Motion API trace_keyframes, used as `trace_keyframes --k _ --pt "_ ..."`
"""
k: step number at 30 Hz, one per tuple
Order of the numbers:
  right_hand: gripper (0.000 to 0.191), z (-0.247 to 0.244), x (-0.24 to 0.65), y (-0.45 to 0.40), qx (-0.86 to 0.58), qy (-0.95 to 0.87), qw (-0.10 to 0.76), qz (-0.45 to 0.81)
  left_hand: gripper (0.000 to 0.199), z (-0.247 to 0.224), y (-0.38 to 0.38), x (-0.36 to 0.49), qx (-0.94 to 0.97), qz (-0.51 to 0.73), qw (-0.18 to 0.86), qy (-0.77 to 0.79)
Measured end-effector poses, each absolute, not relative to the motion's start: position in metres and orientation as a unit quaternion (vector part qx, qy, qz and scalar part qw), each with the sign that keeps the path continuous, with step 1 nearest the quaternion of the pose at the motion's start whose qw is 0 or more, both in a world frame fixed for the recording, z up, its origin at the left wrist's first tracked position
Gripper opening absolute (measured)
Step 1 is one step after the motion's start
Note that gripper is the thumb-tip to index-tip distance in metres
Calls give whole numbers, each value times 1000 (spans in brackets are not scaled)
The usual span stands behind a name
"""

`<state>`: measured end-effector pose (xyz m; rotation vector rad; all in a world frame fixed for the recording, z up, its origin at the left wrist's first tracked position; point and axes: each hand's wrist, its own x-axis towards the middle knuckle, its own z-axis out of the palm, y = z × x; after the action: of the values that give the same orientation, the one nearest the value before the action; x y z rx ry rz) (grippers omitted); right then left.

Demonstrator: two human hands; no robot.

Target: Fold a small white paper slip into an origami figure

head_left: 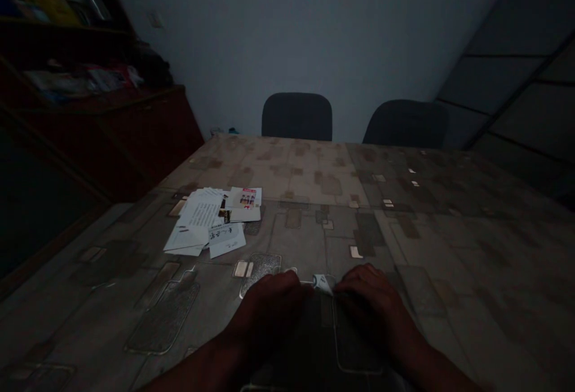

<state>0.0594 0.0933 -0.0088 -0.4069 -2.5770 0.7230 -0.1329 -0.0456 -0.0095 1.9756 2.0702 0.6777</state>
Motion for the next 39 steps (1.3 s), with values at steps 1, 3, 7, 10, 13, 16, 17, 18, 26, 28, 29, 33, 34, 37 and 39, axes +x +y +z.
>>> trace_keyframes --k 1,3,7,10,13,16,17,18,26,28,29,33,34,37,39 --pt "9 -9 59 93 -151 -930 210 261 13 -9 -46 -135 677 234 105 690" --pt "9 -9 57 93 -158 -931 202 258 13 -9 -45 -139 676 257 125 679" --pt "14 -8 57 94 -174 -929 206 253 10 -9 -42 -143 639 306 169 685" --pt "23 -5 63 96 -189 -928 201 249 8 -6 -37 -142 629 312 184 688" --pt "26 -1 70 95 -188 -936 182 234 10 0 -31 -140 633 307 191 685" --pt "28 1 74 91 -170 -955 170 175 7 5 -27 -135 641 285 178 690" --pt "30 2 74 90 -165 -959 168 155 6 5 -25 -133 645 274 169 693" --pt "31 2 74 90 -160 -962 171 142 5 5 -24 -131 651 262 158 695" --pt "25 -1 71 100 -161 -946 198 199 13 -7 -24 -123 692 240 67 678" --pt "26 1 65 105 -135 -938 209 241 12 -9 -27 -124 696 243 61 673" --pt "27 2 61 108 -119 -936 209 258 11 -10 -28 -124 693 242 59 677" --pt "24 6 39 117 -60 -950 154 264 13 -10 -33 -123 679 237 44 693" --pt "22 7 35 119 -52 -956 134 257 14 -10 -33 -123 683 235 39 690" --pt "14 10 28 122 -55 -963 90 247 15 -9 -32 -121 699 221 26 680" --pt "12 14 28 124 -56 -962 75 257 16 -9 -31 -121 703 205 14 681"
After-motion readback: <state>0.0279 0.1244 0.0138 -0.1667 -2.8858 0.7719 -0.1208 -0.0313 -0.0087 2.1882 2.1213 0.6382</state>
